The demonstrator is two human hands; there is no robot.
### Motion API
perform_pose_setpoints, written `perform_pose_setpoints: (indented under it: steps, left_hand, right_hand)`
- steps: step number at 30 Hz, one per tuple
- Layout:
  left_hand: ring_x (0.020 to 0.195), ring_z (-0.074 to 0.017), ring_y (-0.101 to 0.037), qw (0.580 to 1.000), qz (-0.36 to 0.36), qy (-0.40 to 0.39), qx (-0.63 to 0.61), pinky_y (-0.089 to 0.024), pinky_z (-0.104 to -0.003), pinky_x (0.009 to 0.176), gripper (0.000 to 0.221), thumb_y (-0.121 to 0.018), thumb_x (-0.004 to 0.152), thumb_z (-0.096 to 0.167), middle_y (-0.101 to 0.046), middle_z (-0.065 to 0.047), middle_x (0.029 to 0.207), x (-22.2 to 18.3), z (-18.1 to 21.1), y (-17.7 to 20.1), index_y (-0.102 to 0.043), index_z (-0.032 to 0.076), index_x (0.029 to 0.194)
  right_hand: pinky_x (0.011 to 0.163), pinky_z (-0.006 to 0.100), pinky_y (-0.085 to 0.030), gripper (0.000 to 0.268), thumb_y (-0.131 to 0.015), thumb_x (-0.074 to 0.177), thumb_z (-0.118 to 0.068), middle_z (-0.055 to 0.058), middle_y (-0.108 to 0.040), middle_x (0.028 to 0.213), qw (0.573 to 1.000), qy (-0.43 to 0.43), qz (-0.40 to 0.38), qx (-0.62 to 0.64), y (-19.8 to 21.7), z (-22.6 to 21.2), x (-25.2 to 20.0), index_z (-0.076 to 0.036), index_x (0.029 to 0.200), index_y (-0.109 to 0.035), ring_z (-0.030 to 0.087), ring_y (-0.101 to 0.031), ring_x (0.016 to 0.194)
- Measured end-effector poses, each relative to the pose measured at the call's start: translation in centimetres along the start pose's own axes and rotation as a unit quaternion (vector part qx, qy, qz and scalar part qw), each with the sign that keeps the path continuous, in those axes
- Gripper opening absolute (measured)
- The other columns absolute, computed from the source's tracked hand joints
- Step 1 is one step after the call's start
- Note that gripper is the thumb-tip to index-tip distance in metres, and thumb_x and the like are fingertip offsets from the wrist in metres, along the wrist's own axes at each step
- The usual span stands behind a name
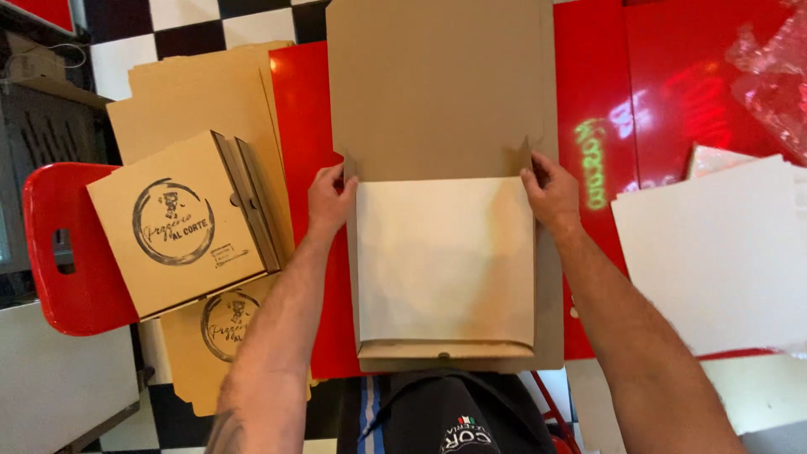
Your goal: Assembling cardboard pizza boxes and lining them with parchment paper.
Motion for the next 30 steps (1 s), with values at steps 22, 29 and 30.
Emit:
perform_pose_setpoints:
  steps: [22,29,30]
  left_hand:
    - [0.11,-0.0286,-0.068,0.997,0.078,-0.005,0.023,-0.055,-0.044,0.097,0.038,-0.075,0.096,0.035,-0.069,-0.013,0.117,5.9,3.6,3.2,-0.07,0.002,0.114]
    - [0.108,-0.0239,-0.072,0.989,0.021,0.145,0.029,-0.057,-0.038,0.094,0.058,-0.08,0.086,0.028,-0.074,-0.013,0.119,12.8,3.0,1.5,-0.062,0.006,0.136]
    - [0.104,-0.0234,-0.074,0.987,0.032,0.146,0.058,-0.058,-0.038,0.092,0.055,-0.082,0.082,0.025,-0.077,-0.011,0.113,12.9,4.4,1.9,-0.068,0.007,0.131]
  right_hand:
    - [0.087,0.036,-0.058,0.038,-0.077,0.095,-0.033,0.013,-0.074,0.109,0.996,-0.039,-0.002,-0.079,0.7,-2.1,8.2,-0.004,0.119,-0.074,0.024,-0.072,0.098]
    - [0.084,0.035,-0.058,0.055,-0.087,0.081,-0.029,0.011,-0.074,0.102,0.991,-0.125,0.017,-0.048,0.6,-0.6,14.2,0.001,0.121,-0.067,0.021,-0.071,0.093]
    - [0.081,0.035,-0.058,0.057,-0.089,0.078,-0.029,0.009,-0.072,0.099,0.988,-0.153,0.013,-0.034,0.3,0.4,14.4,0.001,0.119,-0.066,0.021,-0.07,0.091]
Point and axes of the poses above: each hand's wrist, its own x-axis towards the middle knuckle, its own y-axis out of the back of the hand, z = x × y, the point moved 8 cm from there along x, towards the middle knuckle
